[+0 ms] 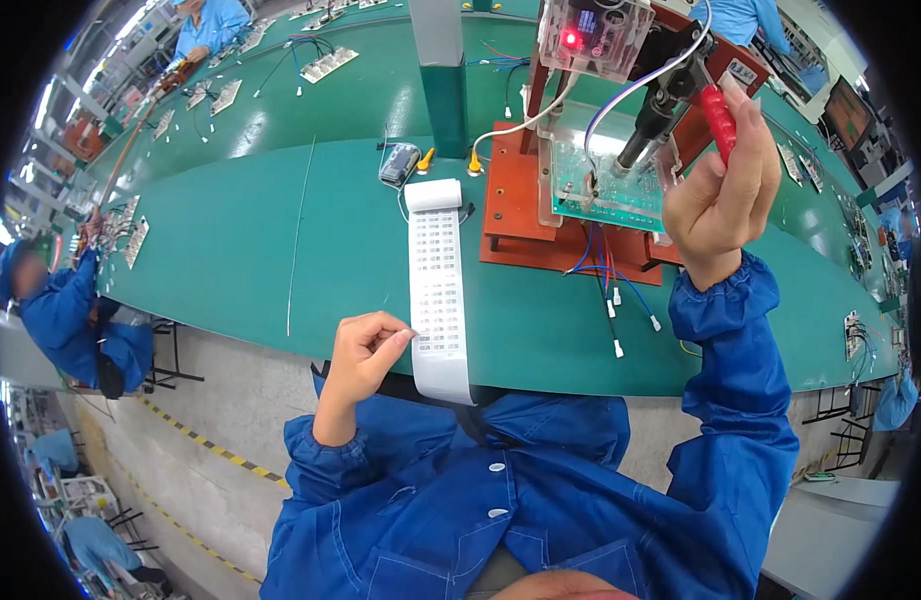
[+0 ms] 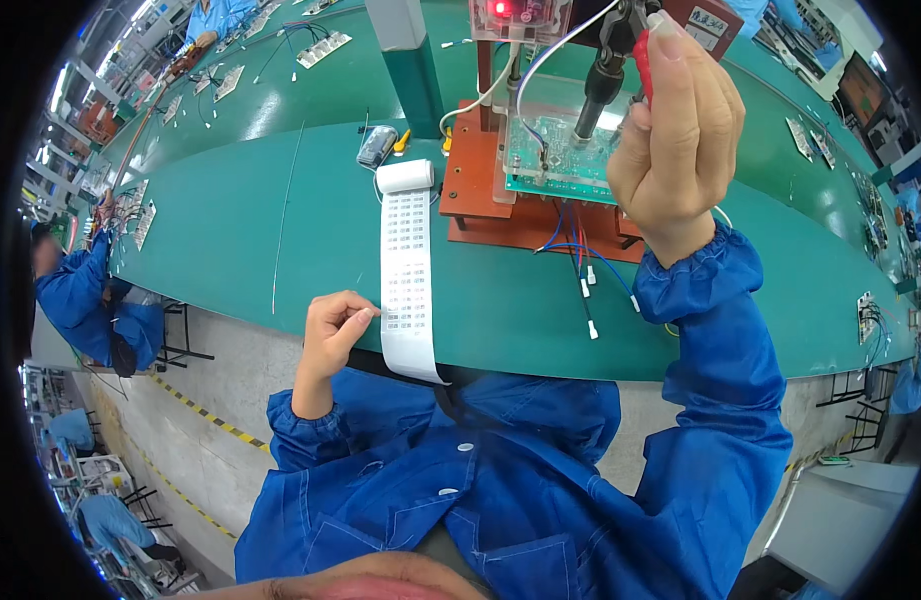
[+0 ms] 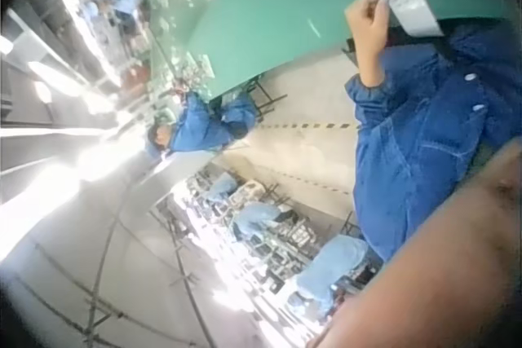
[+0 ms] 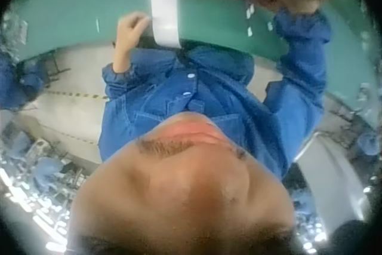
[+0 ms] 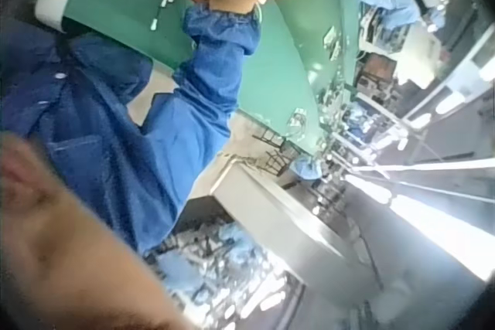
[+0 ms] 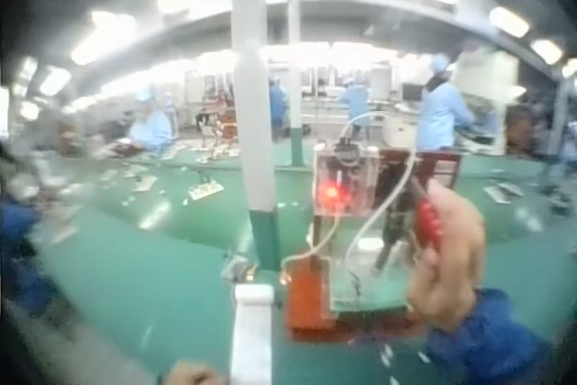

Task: Assembling electronic components, connecting wires, and placing circuit boards into a testing fixture on a production line.

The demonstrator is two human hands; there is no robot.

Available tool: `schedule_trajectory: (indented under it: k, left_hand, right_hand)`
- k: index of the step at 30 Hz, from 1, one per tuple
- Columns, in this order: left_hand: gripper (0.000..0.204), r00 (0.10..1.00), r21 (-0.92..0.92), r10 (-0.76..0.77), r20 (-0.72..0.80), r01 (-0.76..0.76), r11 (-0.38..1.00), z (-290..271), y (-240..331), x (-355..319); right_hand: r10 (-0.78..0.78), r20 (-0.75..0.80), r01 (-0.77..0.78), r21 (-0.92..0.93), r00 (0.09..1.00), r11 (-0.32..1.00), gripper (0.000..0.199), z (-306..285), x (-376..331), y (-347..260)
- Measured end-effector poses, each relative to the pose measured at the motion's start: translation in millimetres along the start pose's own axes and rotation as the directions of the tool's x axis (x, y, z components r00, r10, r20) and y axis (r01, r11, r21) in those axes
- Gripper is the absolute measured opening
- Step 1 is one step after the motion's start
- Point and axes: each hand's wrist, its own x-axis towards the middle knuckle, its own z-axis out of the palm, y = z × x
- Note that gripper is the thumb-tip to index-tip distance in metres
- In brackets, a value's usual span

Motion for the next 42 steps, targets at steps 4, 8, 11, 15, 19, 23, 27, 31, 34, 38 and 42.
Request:
schedule_trajectory:
  k: [4, 8, 11, 15, 19, 23, 27, 31, 34, 38, 42]
  left_hand:
    - [0.013, 1.000, -0.030, -0.023, 0.003, 0.023, 0.999, -0.5, -3.4, 1.0]
    - [0.013, 1.000, -0.042, -0.024, -0.007, 0.024, 0.999, -0.1, -2.5, 0.6]
    - [0.013, 1.000, -0.008, -0.013, 0.005, 0.014, 1.000, 1.6, 2.6, 1.7]
    - [0.014, 0.999, -0.046, -0.038, -0.039, 0.036, 0.998, 2.5, -0.9, -6.4]
    - [0.015, 0.998, -0.029, -0.046, -0.046, 0.045, 0.999, -1.5, -2.3, -8.0]
    - [0.015, 0.998, -0.040, -0.043, -0.041, 0.041, 0.998, -1.0, -8.4, -4.0]
    - [0.017, 0.998, -0.030, -0.011, -0.069, 0.009, 0.999, 7.5, 3.0, -0.2]
    - [0.016, 0.996, 0.002, 0.005, -0.087, -0.005, 1.000, 4.0, 5.2, -1.8]
    - [0.013, 0.992, -0.024, -0.041, -0.118, 0.039, 0.999, 4.6, 8.2, -4.5]
    - [0.015, 0.954, 0.244, 0.201, -0.221, -0.145, 0.959, 24.3, 54.4, -13.0]
    - [0.056, 0.760, 0.539, 0.649, -0.019, -0.539, 0.647, 62.7, 92.2, -8.7]
  right_hand:
    - [-0.035, -0.122, 0.052, 0.143, 0.992, 0.988, 0.035, 7.2, -1.7, 9.6]
    - [-0.097, -0.010, 0.097, 0.099, 0.995, 0.990, 0.033, -1.5, 5.5, 10.8]
    - [-0.159, 0.032, 0.154, 0.130, 0.987, 0.980, 0.030, -13.4, 14.5, 22.7]
    - [0.470, 0.112, -0.474, 0.390, 0.876, 0.790, 0.030, -4.3, 66.5, 35.3]
    - [0.706, 0.420, -0.805, 0.454, 0.571, 0.381, 0.048, 45.6, 114.0, 68.2]
    - [0.540, 0.142, -0.553, 0.080, 0.830, 0.829, 0.036, 18.7, 83.6, 53.2]
    - [-0.109, 0.566, -0.010, 0.203, 0.817, 0.979, 0.037, -62.8, -36.3, 5.1]
    - [-0.104, 0.375, -0.028, 0.332, 0.921, 0.943, 0.037, -38.7, -70.7, -29.3]
    - [-0.030, 0.401, -0.128, 0.361, 0.916, 0.924, 0.040, -43.7, -69.1, -23.4]
    - [0.088, 0.468, -0.324, 0.452, 0.879, 0.831, 0.042, -73.3, -46.4, -15.6]
    - [0.256, 0.939, -0.969, 0.197, 0.229, 0.147, 0.053, -98.4, -5.8, -17.8]
